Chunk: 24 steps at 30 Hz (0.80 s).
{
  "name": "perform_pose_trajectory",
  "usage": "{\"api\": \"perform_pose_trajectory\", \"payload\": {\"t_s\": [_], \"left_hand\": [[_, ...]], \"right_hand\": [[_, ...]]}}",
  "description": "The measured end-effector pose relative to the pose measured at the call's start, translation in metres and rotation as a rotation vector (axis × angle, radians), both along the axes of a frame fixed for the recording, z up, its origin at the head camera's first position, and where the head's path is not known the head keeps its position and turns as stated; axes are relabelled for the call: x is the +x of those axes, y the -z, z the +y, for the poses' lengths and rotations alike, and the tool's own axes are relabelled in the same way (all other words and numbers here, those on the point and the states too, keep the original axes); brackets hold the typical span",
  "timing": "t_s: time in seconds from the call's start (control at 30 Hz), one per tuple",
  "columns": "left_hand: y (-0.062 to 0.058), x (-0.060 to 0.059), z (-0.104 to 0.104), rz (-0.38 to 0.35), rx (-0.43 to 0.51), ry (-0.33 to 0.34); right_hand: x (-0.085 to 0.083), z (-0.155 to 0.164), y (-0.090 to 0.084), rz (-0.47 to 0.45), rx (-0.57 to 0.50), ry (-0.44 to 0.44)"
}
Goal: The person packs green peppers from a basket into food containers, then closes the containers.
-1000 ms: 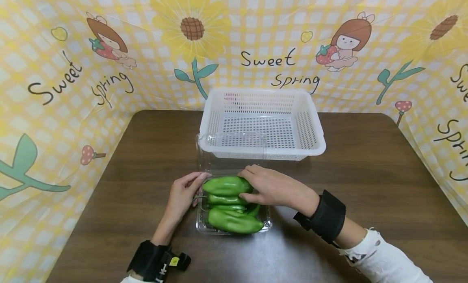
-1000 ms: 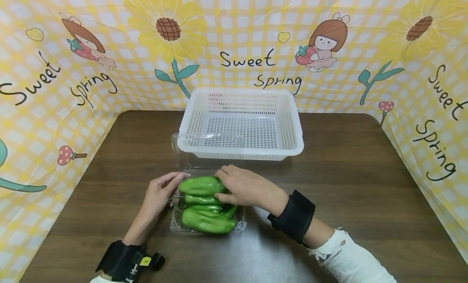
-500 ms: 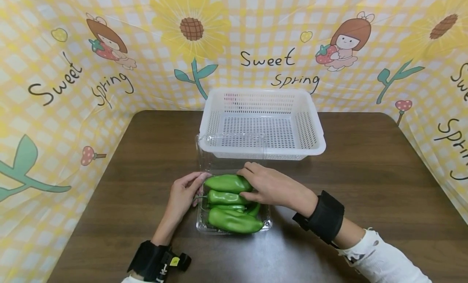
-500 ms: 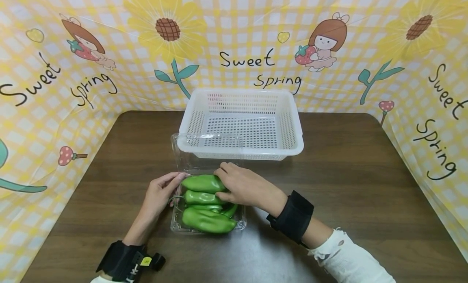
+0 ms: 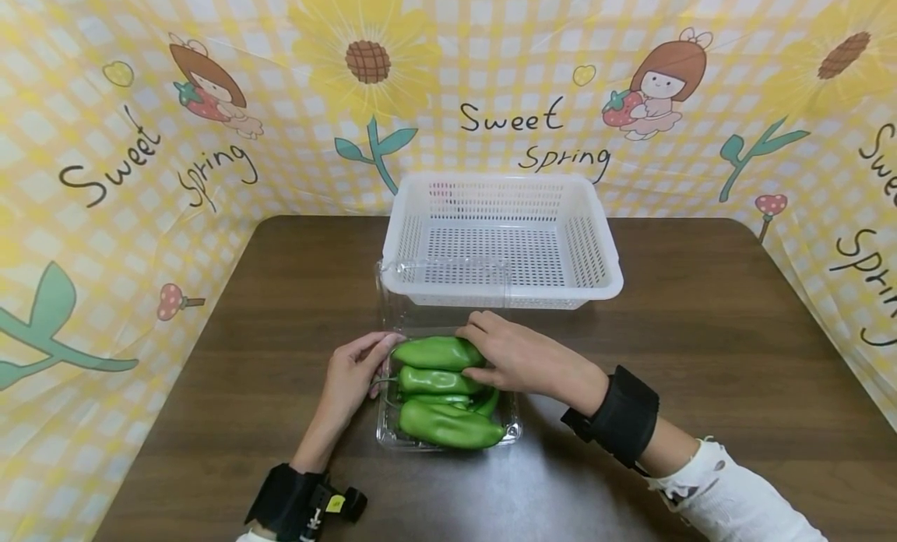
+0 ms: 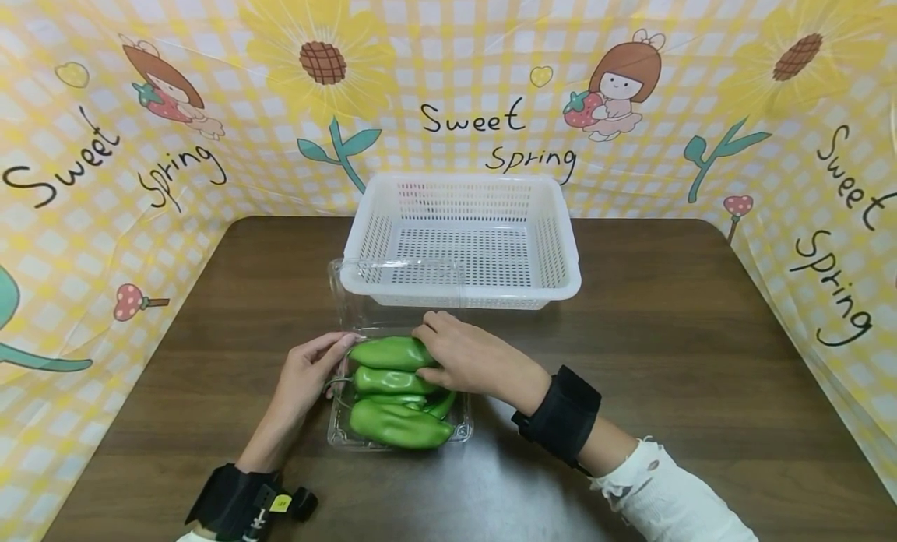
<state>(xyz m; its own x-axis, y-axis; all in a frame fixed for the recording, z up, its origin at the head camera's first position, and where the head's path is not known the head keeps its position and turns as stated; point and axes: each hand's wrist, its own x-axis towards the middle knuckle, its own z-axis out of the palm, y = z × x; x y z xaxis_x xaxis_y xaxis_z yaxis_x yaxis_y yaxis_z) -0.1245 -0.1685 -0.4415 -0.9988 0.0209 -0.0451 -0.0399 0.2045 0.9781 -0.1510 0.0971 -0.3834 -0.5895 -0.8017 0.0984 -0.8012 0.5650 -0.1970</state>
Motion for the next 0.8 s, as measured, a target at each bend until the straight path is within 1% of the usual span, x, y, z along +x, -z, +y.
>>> {"api": "perform_pose_trajectory", "payload": {"t_s": [0.1,0.2,0.33,0.47,0.6,0.7,0.8], "left_hand": [[-0.009,0.003,0.003,0.000,-0.004,0.002],[-0.013,0.005,0.004,0.003,-0.001,0.005],[-0.012,0.005,0.004,0.017,-0.001,0.008],[-0.012,0.004,0.003,0.032,-0.018,0.005],[-0.012,0.005,0.003,0.023,-0.030,0.006],[-0.011,0.004,0.003,0.013,-0.032,0.005],[-0.003,0.002,0.002,0.012,-0.027,0.000]], "right_hand": [[0.000,0.001,0.000,-0.010,0.012,0.007],[0.001,0.003,-0.001,-0.015,0.011,0.010],[0.002,0.005,-0.003,0.017,-0.015,0.003],[0.005,0.007,-0.006,0.089,-0.081,-0.016],[0.009,0.007,-0.010,0.144,-0.145,-0.039],[0.013,0.006,-0.014,0.148,-0.172,-0.059],[0.019,0.003,-0.018,0.137,-0.176,-0.079]]}}
